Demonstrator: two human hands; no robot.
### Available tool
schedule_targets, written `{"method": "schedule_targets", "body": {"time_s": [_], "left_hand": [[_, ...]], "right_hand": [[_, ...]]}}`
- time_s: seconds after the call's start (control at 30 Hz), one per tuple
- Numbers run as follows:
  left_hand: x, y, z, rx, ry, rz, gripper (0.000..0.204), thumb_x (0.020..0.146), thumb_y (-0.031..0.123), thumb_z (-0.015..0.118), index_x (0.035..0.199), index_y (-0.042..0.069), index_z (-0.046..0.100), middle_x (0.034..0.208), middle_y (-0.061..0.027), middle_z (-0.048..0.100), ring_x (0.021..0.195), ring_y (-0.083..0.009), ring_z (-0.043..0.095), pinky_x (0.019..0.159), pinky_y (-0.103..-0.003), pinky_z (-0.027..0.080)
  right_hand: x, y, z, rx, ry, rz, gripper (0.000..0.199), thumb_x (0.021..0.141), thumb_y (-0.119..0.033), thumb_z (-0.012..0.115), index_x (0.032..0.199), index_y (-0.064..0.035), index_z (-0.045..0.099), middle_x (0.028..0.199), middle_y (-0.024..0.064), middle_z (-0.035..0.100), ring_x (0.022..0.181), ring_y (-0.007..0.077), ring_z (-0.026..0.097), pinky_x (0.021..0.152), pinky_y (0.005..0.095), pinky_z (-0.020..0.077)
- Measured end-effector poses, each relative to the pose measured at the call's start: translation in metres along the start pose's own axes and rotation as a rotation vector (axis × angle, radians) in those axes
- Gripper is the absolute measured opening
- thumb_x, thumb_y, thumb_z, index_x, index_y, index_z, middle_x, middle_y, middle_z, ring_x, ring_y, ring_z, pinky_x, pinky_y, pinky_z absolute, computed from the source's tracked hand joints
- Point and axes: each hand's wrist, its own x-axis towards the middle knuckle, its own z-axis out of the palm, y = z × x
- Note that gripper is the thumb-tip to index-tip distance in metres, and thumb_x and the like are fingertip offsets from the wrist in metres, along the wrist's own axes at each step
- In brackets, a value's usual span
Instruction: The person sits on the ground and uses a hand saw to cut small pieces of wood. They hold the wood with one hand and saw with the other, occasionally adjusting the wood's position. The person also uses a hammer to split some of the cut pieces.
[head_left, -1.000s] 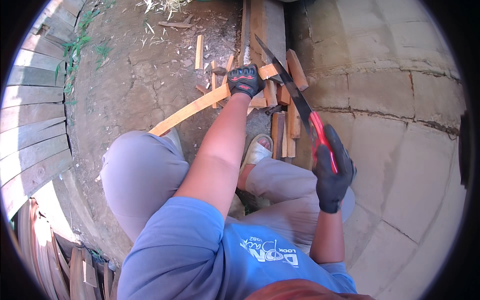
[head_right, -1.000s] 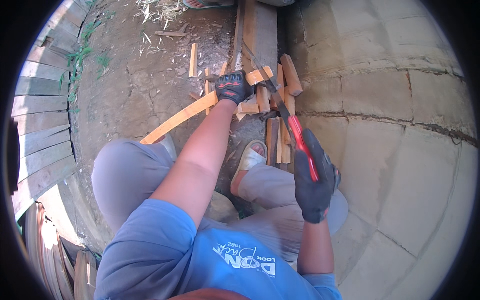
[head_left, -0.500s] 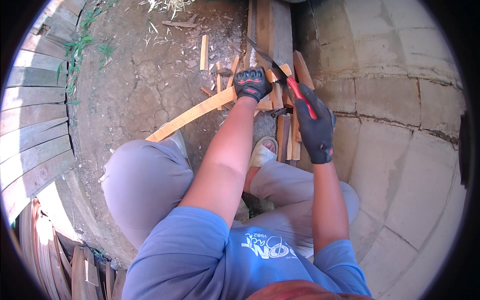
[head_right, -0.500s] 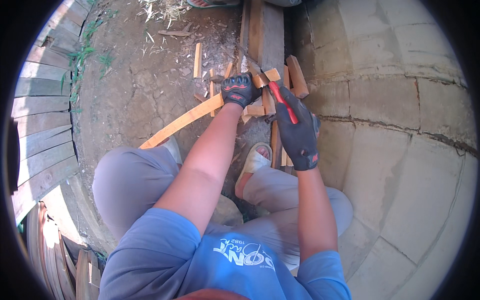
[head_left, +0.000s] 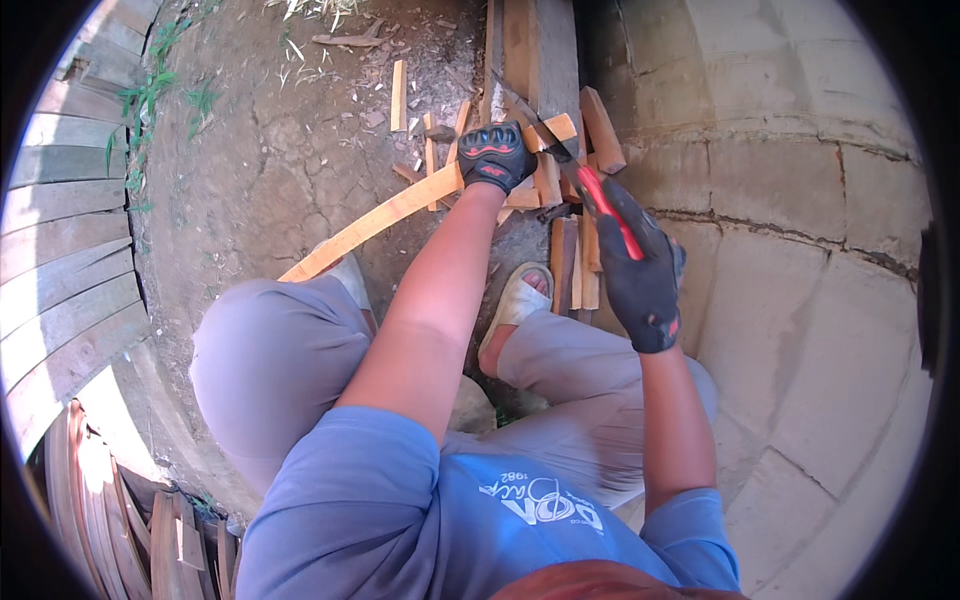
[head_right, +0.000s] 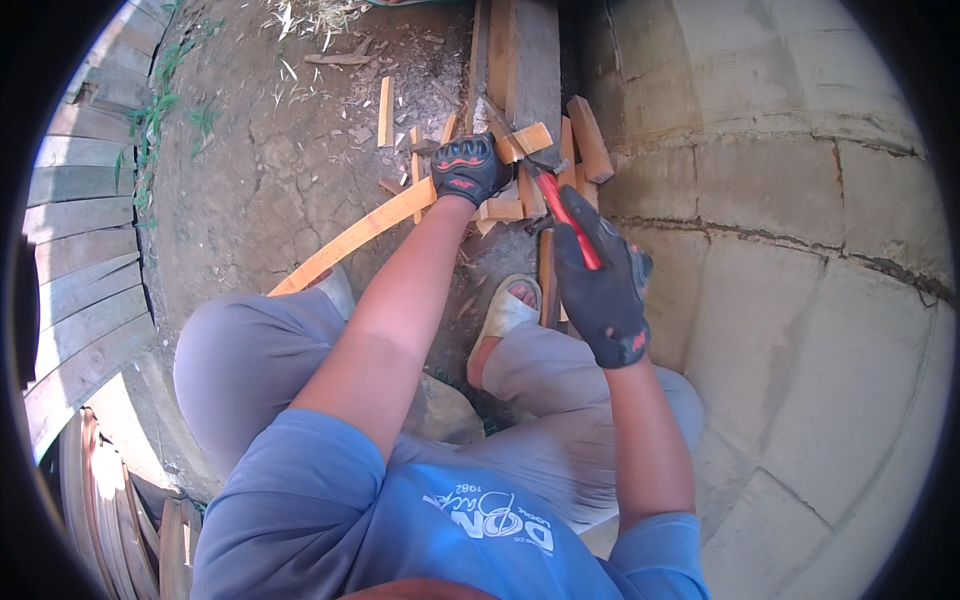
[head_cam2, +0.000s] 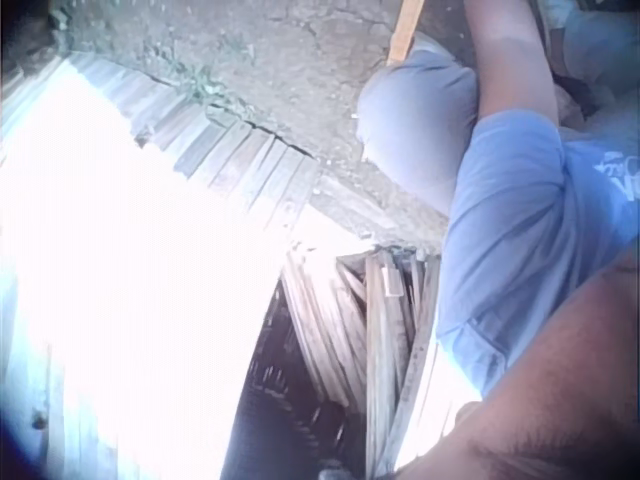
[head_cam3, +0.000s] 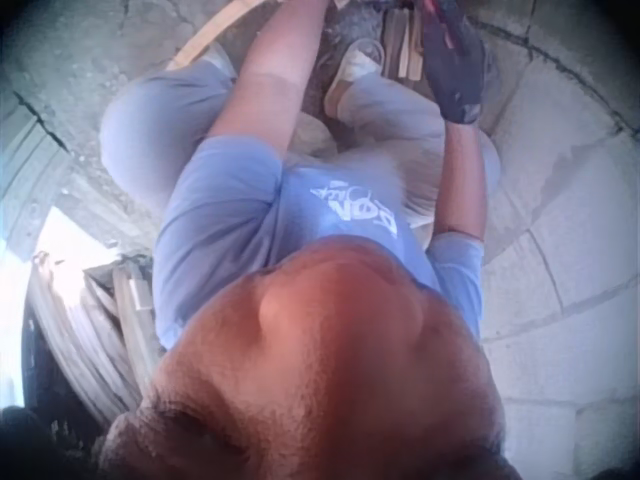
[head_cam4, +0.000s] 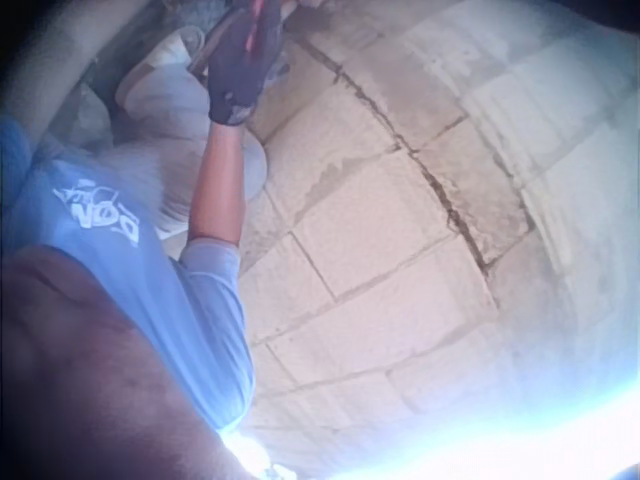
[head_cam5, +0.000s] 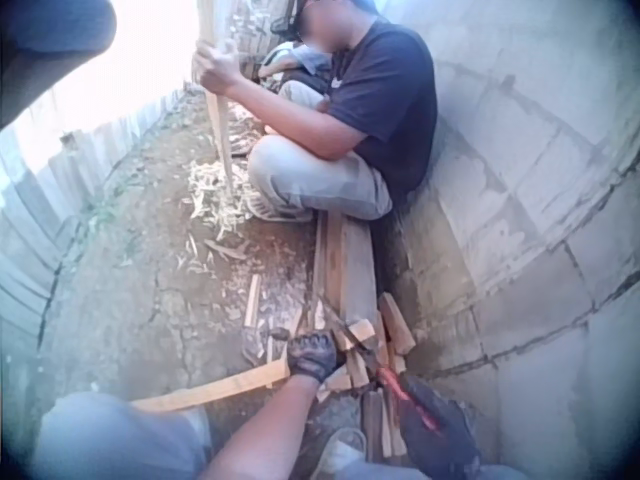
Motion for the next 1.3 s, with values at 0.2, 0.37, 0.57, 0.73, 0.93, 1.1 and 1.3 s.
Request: {"method": "schedule_targets", "body": {"time_s": [0.2, 0.37, 0.57, 0.73, 0.93, 1.1, 1.3], "left_hand": [[0.000, -0.001, 0.000, 0.018, -0.005, -0.049, 0.033, 0.084, 0.039, 0.077, 0.106, 0.015, 0.081, 0.108, -0.0135, 0.081, 0.099, -0.0327, 0.079, 0.086, -0.045, 0.060], [-0.002, 0.007, -0.004, 0.033, -0.009, -0.045, 0.032, 0.083, 0.039, 0.076, 0.104, 0.015, 0.082, 0.105, -0.0141, 0.081, 0.098, -0.0336, 0.079, 0.085, -0.045, 0.060], [0.002, 0.007, -0.004, 0.037, -0.022, -0.055, 0.033, 0.083, 0.042, 0.078, 0.102, 0.015, 0.083, 0.103, -0.0131, 0.081, 0.099, -0.0327, 0.079, 0.083, -0.046, 0.061], [-0.003, 0.007, -0.011, 0.070, -0.083, -0.012, 0.048, 0.087, 0.054, 0.075, 0.112, 0.013, 0.080, 0.114, -0.0161, 0.080, 0.107, -0.0338, 0.078, 0.092, -0.048, 0.060], [-0.024, -0.019, -0.011, 0.051, -0.168, 0.058, 0.057, 0.089, 0.054, 0.073, 0.128, 0.012, 0.077, 0.126, -0.0211, 0.077, 0.120, -0.0401, 0.073, 0.102, -0.050, 0.058], [-0.010, -0.019, -0.096, -0.258, -0.623, 0.091, 0.036, 0.090, 0.036, 0.077, 0.111, 0.007, 0.078, 0.096, -0.0154, 0.078, 0.081, -0.0279, 0.075, 0.073, -0.043, 0.059], [-0.034, 0.007, -0.250, -0.131, -0.337, -0.018, 0.041, 0.083, 0.041, 0.079, 0.091, 0.002, 0.075, 0.071, -0.0099, 0.071, 0.064, -0.0205, 0.071, 0.066, -0.040, 0.054]], "right_hand": [[0.022, 0.008, 0.034, 0.212, 0.049, -0.003, 0.040, 0.104, -0.023, 0.067, 0.143, -0.0157, 0.070, 0.119, 0.0186, 0.077, 0.103, 0.0399, 0.075, 0.089, 0.0480, 0.0584], [0.036, 0.006, 0.066, 0.160, 0.065, -0.089, 0.039, 0.103, -0.021, 0.067, 0.141, -0.0147, 0.071, 0.119, 0.0212, 0.077, 0.102, 0.0403, 0.076, 0.089, 0.0466, 0.0587], [0.043, 0.016, 0.052, 0.239, 0.082, -0.092, 0.035, 0.104, -0.022, 0.066, 0.137, -0.0110, 0.074, 0.121, 0.0209, 0.077, 0.104, 0.0409, 0.075, 0.090, 0.0463, 0.0590], [0.055, 0.040, 0.030, 0.337, -0.040, -0.090, 0.034, 0.104, -0.027, 0.067, 0.132, -0.0100, 0.076, 0.123, 0.0204, 0.077, 0.111, 0.0386, 0.075, 0.097, 0.0438, 0.0574], [0.050, 0.042, -0.008, 0.497, -0.113, -0.081, 0.036, 0.105, -0.030, 0.067, 0.133, -0.0092, 0.076, 0.121, 0.0162, 0.079, 0.112, 0.0319, 0.075, 0.097, 0.0416, 0.0570], [-0.015, 0.004, -0.037, 0.555, 0.118, -0.318, 0.039, 0.102, -0.022, 0.072, 0.139, -0.0100, 0.073, 0.120, 0.0153, 0.080, 0.105, 0.0316, 0.078, 0.091, 0.0407, 0.0596], [-0.076, -0.047, -0.148, 0.471, 0.348, -0.334, 0.037, 0.103, -0.014, 0.066, 0.140, -0.0095, 0.072, 0.116, 0.0186, 0.079, 0.096, 0.0359, 0.079, 0.083, 0.0438, 0.0606]]}}
